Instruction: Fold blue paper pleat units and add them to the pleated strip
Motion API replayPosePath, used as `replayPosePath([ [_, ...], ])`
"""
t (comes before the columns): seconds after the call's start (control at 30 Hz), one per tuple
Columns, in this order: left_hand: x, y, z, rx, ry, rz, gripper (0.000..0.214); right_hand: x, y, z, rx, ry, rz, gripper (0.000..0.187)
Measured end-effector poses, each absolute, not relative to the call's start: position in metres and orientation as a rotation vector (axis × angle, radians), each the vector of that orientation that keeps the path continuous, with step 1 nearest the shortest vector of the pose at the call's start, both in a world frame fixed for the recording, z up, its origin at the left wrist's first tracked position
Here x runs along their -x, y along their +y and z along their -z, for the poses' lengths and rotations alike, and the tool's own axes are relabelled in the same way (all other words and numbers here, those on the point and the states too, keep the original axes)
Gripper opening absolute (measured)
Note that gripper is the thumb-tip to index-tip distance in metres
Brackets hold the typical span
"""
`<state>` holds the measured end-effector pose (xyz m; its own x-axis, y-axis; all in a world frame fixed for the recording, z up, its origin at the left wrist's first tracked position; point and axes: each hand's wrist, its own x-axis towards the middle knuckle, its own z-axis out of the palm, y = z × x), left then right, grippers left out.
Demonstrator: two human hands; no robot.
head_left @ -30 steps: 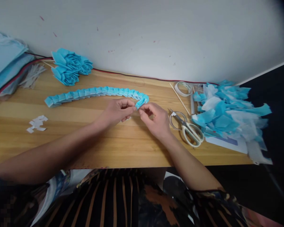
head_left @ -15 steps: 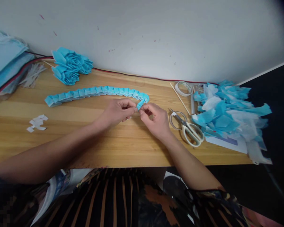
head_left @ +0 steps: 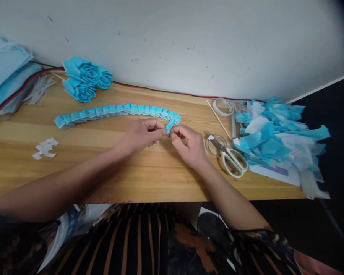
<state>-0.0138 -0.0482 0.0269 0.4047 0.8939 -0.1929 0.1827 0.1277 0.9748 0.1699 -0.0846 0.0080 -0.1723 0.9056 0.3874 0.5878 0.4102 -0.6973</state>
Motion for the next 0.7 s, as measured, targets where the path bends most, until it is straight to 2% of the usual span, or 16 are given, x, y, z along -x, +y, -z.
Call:
replayPosePath([
  [0.57,0.0157,-0.0467,-0.0204,-1.384,1.023,-0.699,0.008,-0.1702,-0.0843,-0.0078,1.29,-1.852,-0.531,0.017],
  [0.7,0.0161,-0.0448,-0.0211,-1.342,1.001,-0.719,0.01,-0.1719,-0.086,-0.0129,1.26,-1.819,-0.633,0.021],
])
